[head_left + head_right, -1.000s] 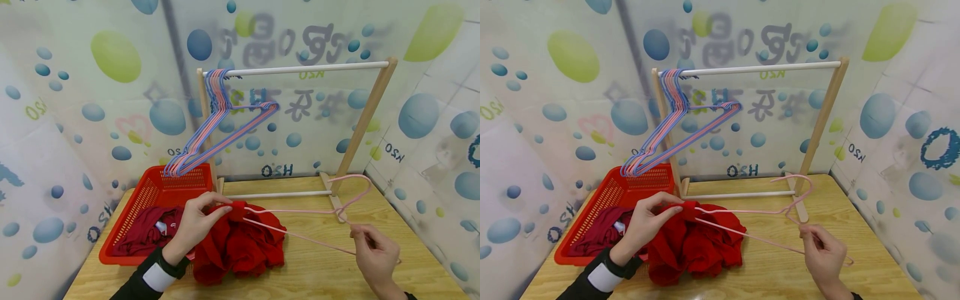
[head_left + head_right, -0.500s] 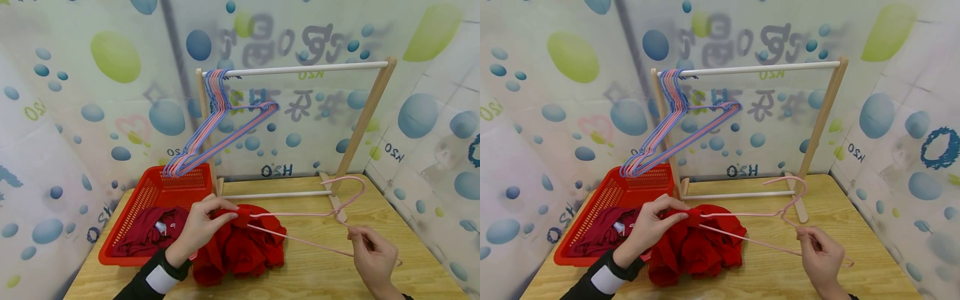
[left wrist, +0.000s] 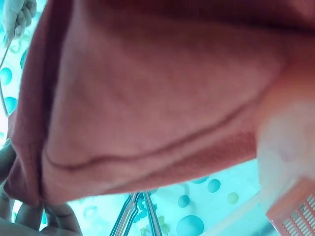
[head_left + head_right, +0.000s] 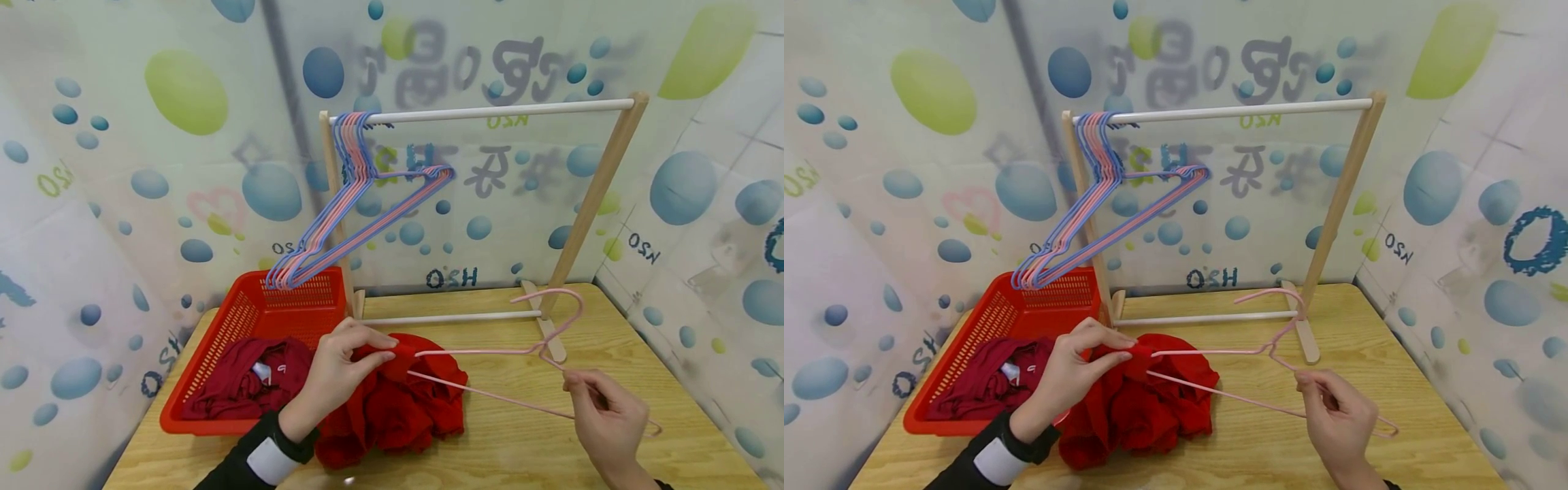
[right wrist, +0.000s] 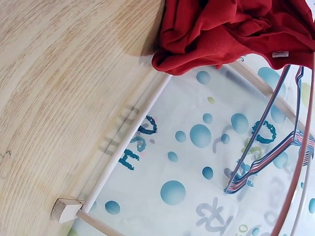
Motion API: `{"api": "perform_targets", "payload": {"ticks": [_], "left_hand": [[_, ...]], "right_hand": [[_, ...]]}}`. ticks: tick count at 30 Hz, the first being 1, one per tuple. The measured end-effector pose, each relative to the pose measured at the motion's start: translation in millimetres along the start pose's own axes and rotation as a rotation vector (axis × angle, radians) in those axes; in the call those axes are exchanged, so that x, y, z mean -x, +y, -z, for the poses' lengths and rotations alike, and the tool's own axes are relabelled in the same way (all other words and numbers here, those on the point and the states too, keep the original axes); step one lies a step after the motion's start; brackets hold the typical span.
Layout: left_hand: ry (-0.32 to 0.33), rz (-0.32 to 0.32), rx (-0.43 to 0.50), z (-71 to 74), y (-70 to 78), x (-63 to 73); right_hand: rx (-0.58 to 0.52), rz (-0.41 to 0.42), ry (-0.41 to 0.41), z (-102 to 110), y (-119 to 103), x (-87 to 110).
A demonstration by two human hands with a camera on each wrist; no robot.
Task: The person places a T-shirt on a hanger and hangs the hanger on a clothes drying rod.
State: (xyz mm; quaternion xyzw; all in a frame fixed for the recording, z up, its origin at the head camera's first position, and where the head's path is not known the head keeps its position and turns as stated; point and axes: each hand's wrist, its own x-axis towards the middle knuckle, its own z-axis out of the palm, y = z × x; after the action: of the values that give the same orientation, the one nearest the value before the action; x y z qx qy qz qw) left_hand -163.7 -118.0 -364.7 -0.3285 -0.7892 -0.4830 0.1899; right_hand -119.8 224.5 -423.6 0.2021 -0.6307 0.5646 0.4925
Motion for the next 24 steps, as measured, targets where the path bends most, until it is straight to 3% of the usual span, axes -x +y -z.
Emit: {"api": "perform_targets", "payload": {"ticks": [10,24], "left_hand": [[0.008,0.039,0.021,-7.0,3.0,2.1],[0.002,0.052,0.004,-15.9,3.2,1.6]], "right_hand": [[-0.028,0.012,0.018,-11.0,-13.8,-6.1],[0.018,0.017,-0.009,-16.3,-13.5,-4.6]]}}
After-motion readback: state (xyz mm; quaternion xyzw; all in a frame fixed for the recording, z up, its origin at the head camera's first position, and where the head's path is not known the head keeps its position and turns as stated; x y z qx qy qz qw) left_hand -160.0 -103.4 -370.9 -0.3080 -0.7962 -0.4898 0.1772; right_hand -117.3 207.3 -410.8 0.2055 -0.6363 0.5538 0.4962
